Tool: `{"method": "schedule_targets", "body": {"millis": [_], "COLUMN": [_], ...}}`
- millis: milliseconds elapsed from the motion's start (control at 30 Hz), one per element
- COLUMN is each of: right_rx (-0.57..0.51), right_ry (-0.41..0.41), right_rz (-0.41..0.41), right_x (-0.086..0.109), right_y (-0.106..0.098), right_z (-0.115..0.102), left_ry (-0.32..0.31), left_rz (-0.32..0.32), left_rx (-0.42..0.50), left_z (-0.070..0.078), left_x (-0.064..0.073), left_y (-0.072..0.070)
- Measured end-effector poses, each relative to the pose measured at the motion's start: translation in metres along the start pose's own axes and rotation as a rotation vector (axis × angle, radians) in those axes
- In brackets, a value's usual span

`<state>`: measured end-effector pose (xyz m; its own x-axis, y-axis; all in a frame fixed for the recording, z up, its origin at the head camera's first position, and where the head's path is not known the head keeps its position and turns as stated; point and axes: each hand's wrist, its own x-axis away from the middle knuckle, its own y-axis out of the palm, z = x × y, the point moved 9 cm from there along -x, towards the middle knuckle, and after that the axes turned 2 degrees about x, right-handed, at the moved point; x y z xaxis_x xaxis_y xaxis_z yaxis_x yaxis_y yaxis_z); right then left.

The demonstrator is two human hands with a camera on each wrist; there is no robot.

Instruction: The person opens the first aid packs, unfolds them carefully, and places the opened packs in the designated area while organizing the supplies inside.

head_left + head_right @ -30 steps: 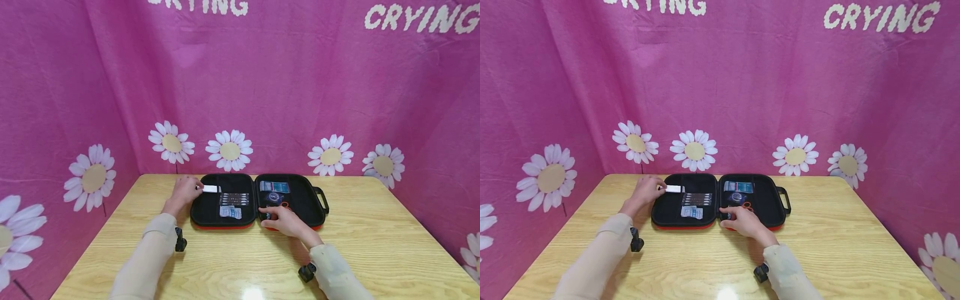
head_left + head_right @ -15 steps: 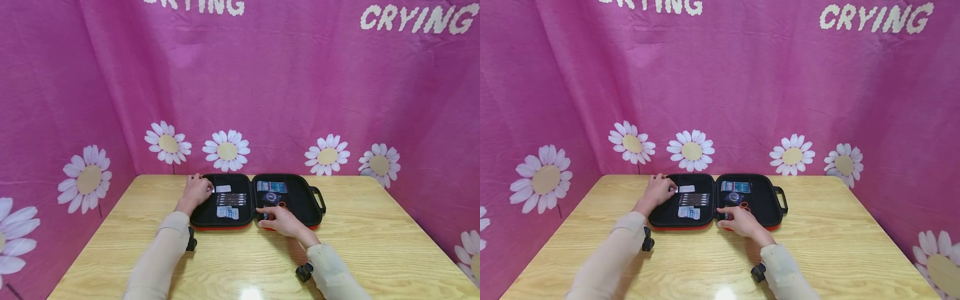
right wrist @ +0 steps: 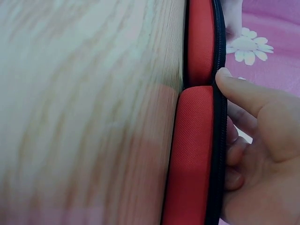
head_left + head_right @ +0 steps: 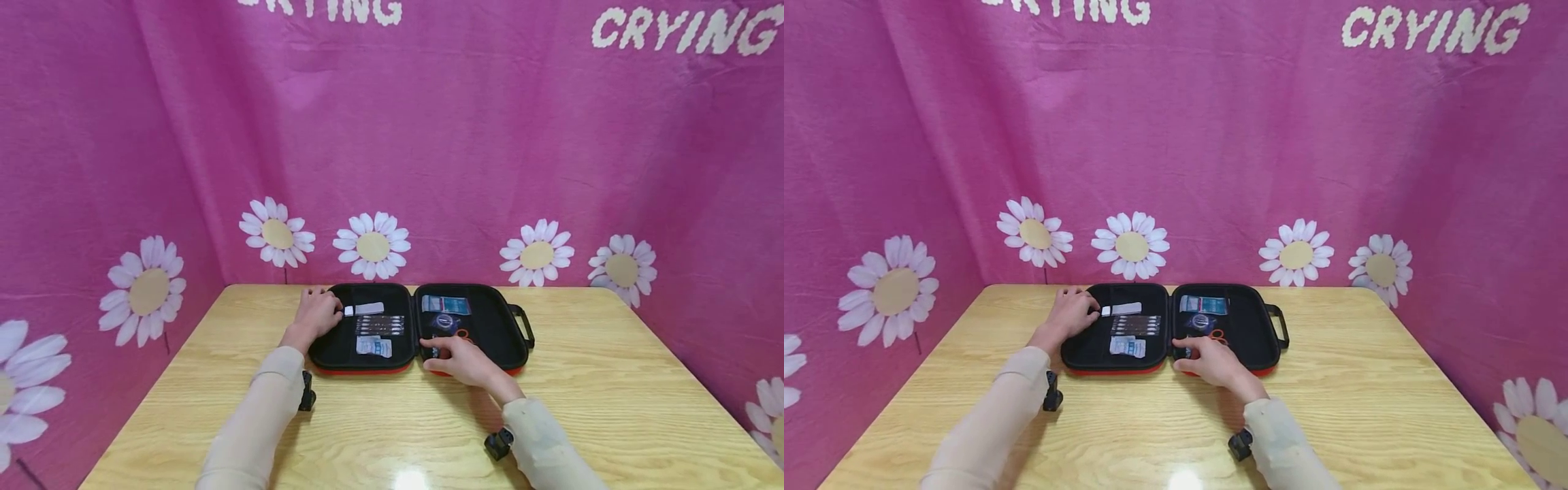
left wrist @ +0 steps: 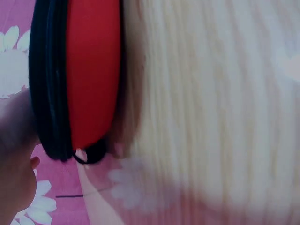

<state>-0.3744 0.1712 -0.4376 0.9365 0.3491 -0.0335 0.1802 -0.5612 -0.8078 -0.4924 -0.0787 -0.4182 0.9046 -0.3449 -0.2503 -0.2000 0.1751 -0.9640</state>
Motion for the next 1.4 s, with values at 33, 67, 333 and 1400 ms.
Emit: {"method": "schedule_targets", "body": {"millis": [33,67,333,1400], "right_rx": [0.001,0.001,-0.007,0.092], "right_ry": [-0.002,-0.003,-0.007,-0.065], "right_rz": [0.001,0.002,-0.002,-0.014], "right_x": [0.000,0.001,-0.003,-0.015], "right_y": [0.000,-0.001,-0.003,0.002], "right_z": [0.001,0.001,0.005,-0.015], "left_ry": [0.007,0.011,0.019,-0.076], "left_rz": [0.000,-0.003,-0.032,-0.072], "left_rx": [-0.005,-0.005,-0.020,0.097], "left_z": [0.000,0.000,0.009,-0.005], "left_x": [0.001,0.002,0.006,0.013], "left_y": [0.000,0.000,0.003,0.009]}}
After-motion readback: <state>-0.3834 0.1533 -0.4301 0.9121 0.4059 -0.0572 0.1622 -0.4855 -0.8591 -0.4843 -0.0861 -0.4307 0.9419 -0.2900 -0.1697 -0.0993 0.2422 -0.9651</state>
